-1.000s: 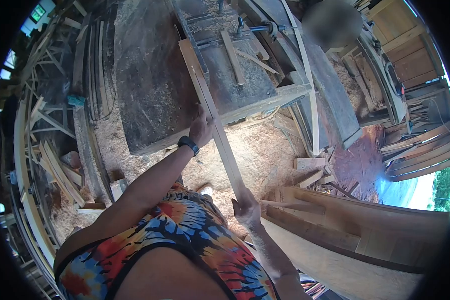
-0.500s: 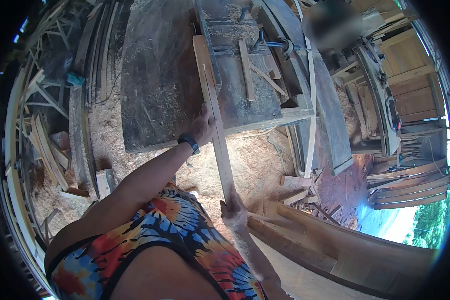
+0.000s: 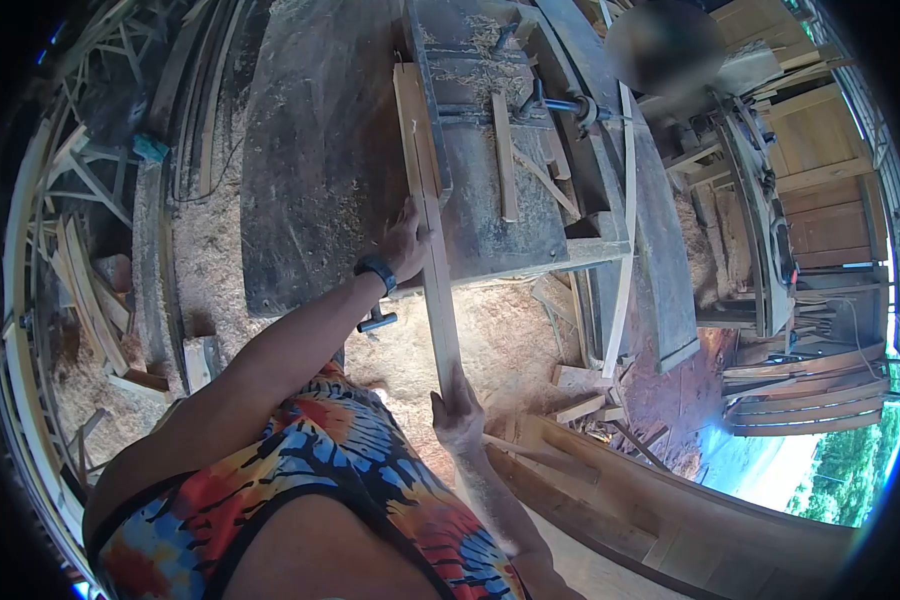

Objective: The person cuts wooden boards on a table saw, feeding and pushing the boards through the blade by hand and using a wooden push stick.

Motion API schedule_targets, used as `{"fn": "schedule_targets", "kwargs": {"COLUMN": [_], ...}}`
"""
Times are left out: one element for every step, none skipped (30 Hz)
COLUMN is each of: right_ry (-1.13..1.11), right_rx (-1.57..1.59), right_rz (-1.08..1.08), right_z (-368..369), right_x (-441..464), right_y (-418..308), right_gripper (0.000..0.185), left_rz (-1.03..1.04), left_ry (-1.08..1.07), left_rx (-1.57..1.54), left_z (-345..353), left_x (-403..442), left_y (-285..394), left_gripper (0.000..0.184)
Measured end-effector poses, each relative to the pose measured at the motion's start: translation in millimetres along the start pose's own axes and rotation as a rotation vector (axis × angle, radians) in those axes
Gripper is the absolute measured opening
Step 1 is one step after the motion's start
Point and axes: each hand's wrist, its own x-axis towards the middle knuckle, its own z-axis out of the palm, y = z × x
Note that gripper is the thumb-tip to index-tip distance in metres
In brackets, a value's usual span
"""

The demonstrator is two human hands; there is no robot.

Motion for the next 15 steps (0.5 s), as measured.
{"fn": "schedule_targets", "kwargs": {"right_ry": [-0.006,-0.006,-0.008,-0.01,-0.014,-0.019,-0.023,-0.015,-0.006,0.002,-0.01,-0.021,-0.032,-0.016,0.0], "right_rx": [-0.018,-0.007,0.004,0.015,0.008,0.001,-0.006,-0.011,-0.016,-0.02,-0.004,0.012,0.027,0.027,0.028], "right_rz": [0.003,0.015,0.024,0.033,0.032,0.033,0.034,0.014,-0.007,-0.028,-0.007,0.014,0.036,0.019,0.002], "right_z": [1,2,3,4,5,5,6,7,8,9,10,11,11,13,16], "right_x": [3,7,10,14,19,23,26,29,33,37,40,43,46,49,52], "right_y": [0,-1,-3,-5,-7,-9,-10,-10,-10,-10,-10,-10,-10,-10,-10], "right_gripper": [0.065,0.065,0.065,0.065,0.064,0.064,0.064,0.063,0.063,0.062,0.062,0.061,0.06,0.06,0.059], "left_rz": [0.0,0.0,-0.004,-0.008,-0.012,-0.013,-0.014,-0.015,-0.012,-0.01,-0.008,-0.017,-0.026,-0.036,-0.042], "left_ry": [0.009,0.018,0.017,0.018,0.02,0.022,0.023,0.024,0.026,0.027,0.027,0.028,0.027,0.027,0.032], "left_rx": [-0.002,-0.005,-0.006,-0.008,-0.01,-0.023,-0.038,-0.052,-0.05,-0.047,-0.043,-0.044,-0.046,-0.048,-0.058], "left_z": [2,3,3,3,2,-1,-4,-6,-6,-5,-5,-7,-9,-11,-13], "left_x": [4,8,11,15,19,22,25,28,32,36,40,43,46,48,50], "left_y": [-3,-6,-7,-8,-10,-9,-8,-8,-9,-12,-14,-13,-12,-11,-10], "left_gripper": [0.078,0.078,0.078,0.078,0.078,0.077,0.077,0.076,0.076,0.077,0.077,0.077,0.077,0.077,0.077]}}
